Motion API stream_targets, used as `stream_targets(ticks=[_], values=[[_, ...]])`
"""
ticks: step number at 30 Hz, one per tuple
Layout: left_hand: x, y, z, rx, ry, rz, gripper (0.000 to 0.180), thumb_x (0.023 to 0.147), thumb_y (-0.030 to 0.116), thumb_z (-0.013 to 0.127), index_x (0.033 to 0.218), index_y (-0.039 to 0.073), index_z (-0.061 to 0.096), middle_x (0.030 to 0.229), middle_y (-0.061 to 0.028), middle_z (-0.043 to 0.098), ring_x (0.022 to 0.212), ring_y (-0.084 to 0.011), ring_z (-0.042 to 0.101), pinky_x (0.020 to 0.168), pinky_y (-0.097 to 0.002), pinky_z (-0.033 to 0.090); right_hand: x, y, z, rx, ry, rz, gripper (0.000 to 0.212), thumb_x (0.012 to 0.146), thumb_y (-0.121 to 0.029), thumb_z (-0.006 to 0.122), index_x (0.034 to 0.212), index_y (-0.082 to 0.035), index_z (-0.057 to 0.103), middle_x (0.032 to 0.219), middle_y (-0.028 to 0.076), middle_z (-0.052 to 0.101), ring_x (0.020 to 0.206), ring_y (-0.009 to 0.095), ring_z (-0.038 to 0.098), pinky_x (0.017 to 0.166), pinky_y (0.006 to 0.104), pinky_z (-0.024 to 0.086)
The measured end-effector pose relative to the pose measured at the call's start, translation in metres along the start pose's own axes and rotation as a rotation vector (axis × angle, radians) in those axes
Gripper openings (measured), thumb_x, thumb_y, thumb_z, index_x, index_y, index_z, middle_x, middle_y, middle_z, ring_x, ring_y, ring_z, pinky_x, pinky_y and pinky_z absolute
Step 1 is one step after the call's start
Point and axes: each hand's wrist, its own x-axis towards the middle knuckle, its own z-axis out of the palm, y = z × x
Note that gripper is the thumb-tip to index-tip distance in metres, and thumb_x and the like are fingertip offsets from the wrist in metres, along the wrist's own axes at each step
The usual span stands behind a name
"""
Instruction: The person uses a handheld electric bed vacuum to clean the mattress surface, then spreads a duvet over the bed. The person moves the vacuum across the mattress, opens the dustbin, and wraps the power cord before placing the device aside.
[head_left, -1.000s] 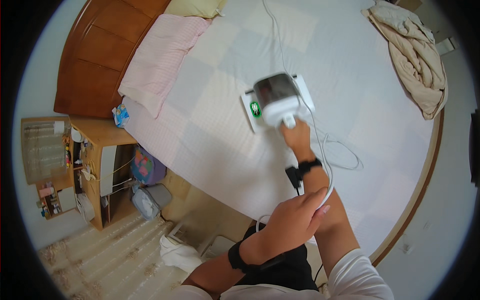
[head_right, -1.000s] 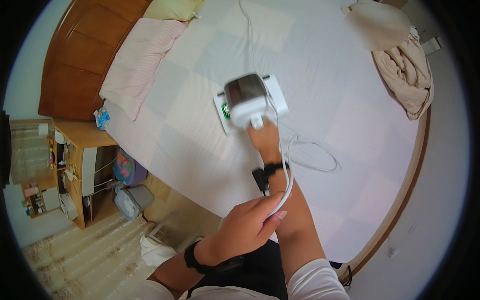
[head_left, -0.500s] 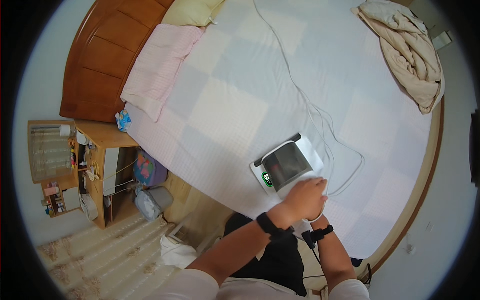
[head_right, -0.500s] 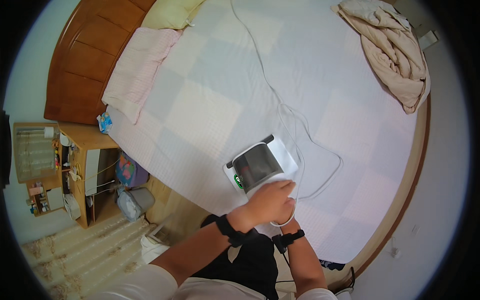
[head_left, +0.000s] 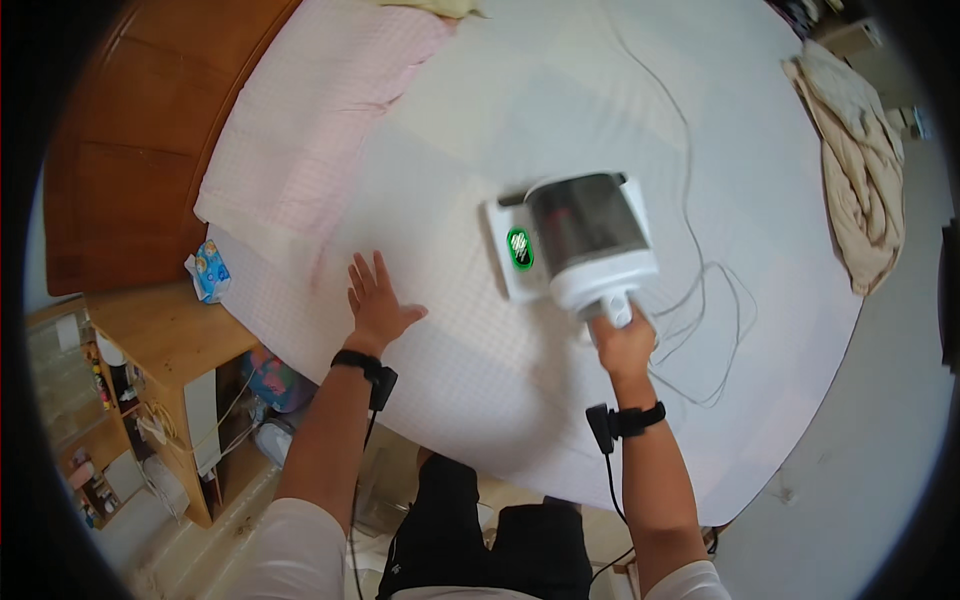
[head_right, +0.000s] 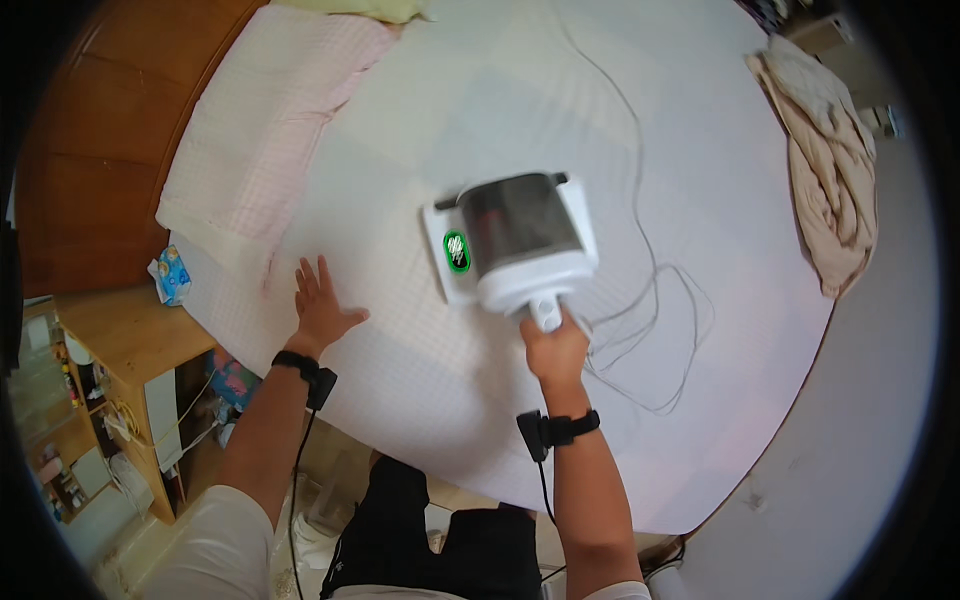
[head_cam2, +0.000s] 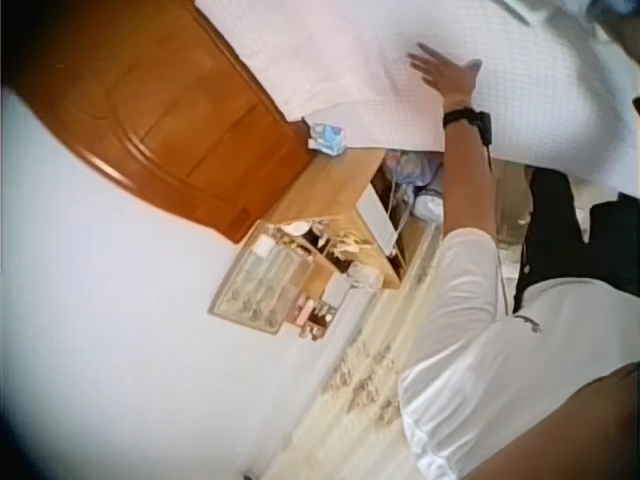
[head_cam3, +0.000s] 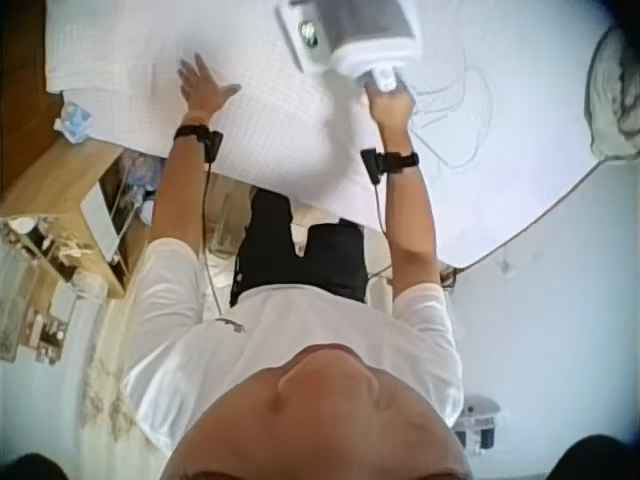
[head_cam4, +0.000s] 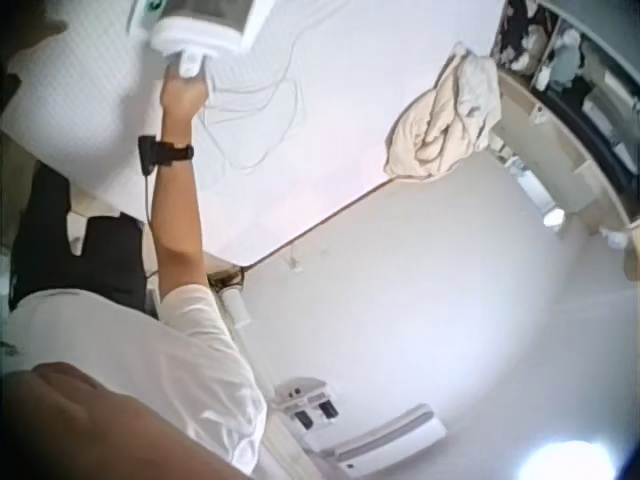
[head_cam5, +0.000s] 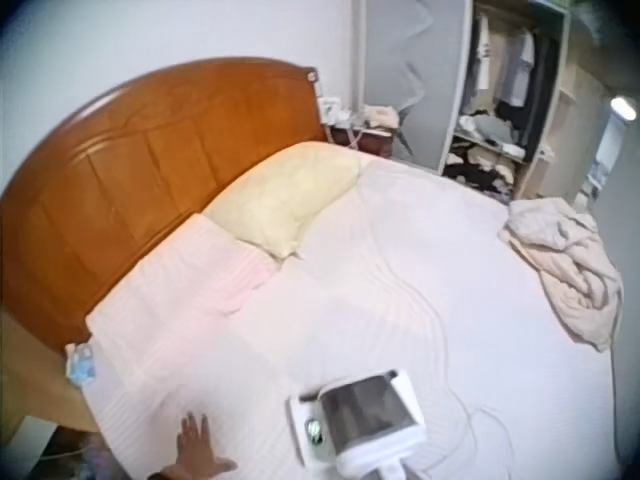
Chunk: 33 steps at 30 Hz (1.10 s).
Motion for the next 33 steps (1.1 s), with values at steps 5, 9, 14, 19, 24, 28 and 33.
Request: stream_targets(ticks=[5, 9, 14, 19, 24, 28, 33], values=[[0.069, -0.031, -0.023, 0.097, -0.376, -0.138, 0.165, 0.061, 0.067, 0.093, 0.166, 0.016, -0.023, 0.169, -0.0293, -0.027, 0.157, -0.0495, -0.024, 0.123, -0.071, -0.002, 0.122, -0.109, 0.105, 0.209, 0.158, 0.073, 0.015, 0.078, -0.011, 0.067, 0.076, 0.004, 0.066, 0.061, 0.011, 0.061, 0.051, 0.02, 0.059, 0.051, 0.0371, 0.046], [0.086, -0.039, -0.023, 0.093, -0.552, -0.119, 0.171, 0.057, 0.076, 0.09, 0.163, 0.01, -0.027, 0.166, -0.0339, -0.031, 0.153, -0.0552, -0.029, 0.119, -0.0739, -0.007, 0.211, -0.177, 0.143, 0.339, 0.251, 0.105, 0.011, 0.077, -0.005, 0.066, 0.073, 0.006, 0.063, 0.058, 0.011, 0.058, 0.046, 0.021, 0.055, 0.048, 0.0368, 0.045], [0.094, -0.042, -0.02, 0.092, -0.596, -0.126, 0.174, 0.056, 0.079, 0.089, 0.161, 0.004, -0.028, 0.164, -0.0371, -0.031, 0.15, -0.0579, -0.031, 0.119, -0.0746, -0.008, 0.309, -0.241, 0.151, 0.311, 0.197, 0.089, 0.018, 0.075, -0.011, 0.066, 0.068, 0.005, 0.063, 0.058, 0.015, 0.06, 0.047, 0.026, 0.058, 0.05, 0.0406, 0.047], [0.088, -0.04, -0.015, 0.098, -0.56, -0.124, 0.175, 0.055, 0.079, 0.089, 0.161, 0.006, -0.029, 0.164, -0.0361, -0.032, 0.151, -0.0579, -0.03, 0.118, -0.0751, -0.007, 0.316, -0.222, 0.131, 0.234, 0.066, 0.058, 0.024, 0.075, -0.017, 0.068, 0.07, 0.007, 0.067, 0.06, 0.014, 0.063, 0.055, 0.026, 0.061, 0.059, 0.0385, 0.049], [0.084, -0.041, -0.01, 0.124, -0.505, -0.098, 0.172, 0.058, 0.077, 0.089, 0.161, 0.01, -0.031, 0.165, -0.035, -0.032, 0.151, -0.0576, -0.029, 0.119, -0.0752, -0.006, 0.195, -0.148, 0.109, 0.216, 0.063, 0.016, 0.018, 0.078, -0.014, 0.07, 0.071, 0.002, 0.067, 0.057, 0.009, 0.062, 0.051, 0.018, 0.061, 0.051, 0.0367, 0.046], [0.08, -0.041, -0.005, 0.152, -0.45, -0.092, 0.17, 0.061, 0.074, 0.09, 0.161, 0.01, -0.031, 0.165, -0.0346, -0.031, 0.152, -0.0575, -0.028, 0.119, -0.0746, -0.005, 0.059, -0.076, 0.078, 0.041, -0.018, -0.06, 0.014, 0.082, -0.013, 0.071, 0.076, -0.001, 0.065, 0.063, 0.008, 0.065, 0.056, 0.014, 0.059, 0.055, 0.0334, 0.047], [0.075, -0.039, -0.001, 0.139, -0.383, -0.086, 0.17, 0.06, 0.071, 0.092, 0.162, 0.01, -0.029, 0.166, -0.0352, -0.03, 0.152, -0.0576, -0.027, 0.12, -0.0746, -0.003, -0.094, 0.004, 0.015, -0.053, -0.184, -0.06, 0.009, 0.075, -0.007, 0.073, 0.079, -0.002, 0.068, 0.063, 0.011, 0.063, 0.053, 0.018, 0.059, 0.054, 0.0346, 0.048]])
